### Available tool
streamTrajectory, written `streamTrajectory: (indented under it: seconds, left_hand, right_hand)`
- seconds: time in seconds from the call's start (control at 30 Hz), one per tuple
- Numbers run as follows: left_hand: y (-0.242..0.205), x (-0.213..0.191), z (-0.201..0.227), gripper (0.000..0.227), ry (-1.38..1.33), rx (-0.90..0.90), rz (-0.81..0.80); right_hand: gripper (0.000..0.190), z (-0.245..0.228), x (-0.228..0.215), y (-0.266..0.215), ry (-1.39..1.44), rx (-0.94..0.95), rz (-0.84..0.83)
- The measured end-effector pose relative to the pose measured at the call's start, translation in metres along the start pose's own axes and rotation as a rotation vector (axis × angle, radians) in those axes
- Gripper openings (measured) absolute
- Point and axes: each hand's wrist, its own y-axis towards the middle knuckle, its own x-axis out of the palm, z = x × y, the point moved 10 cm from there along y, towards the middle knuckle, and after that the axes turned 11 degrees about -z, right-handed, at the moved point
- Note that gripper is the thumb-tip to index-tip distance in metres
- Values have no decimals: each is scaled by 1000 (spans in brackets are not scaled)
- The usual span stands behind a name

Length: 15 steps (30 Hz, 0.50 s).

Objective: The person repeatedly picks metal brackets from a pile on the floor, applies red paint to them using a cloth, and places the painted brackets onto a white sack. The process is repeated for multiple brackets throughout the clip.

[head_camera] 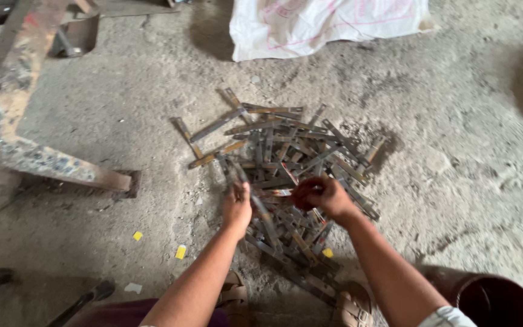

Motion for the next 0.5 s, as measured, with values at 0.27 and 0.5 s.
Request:
streamTrajectory:
  seconds: [0.27, 0.5]
  left_hand:
    - [13, 73, -41, 26, -762, -265, -553]
    - [-6, 70, -23, 26, -830, -315, -609]
  right_hand:
    - [33, 0, 89, 20, -325, -126, -94]
    - [35, -37, 78, 21, -679, -306, 267]
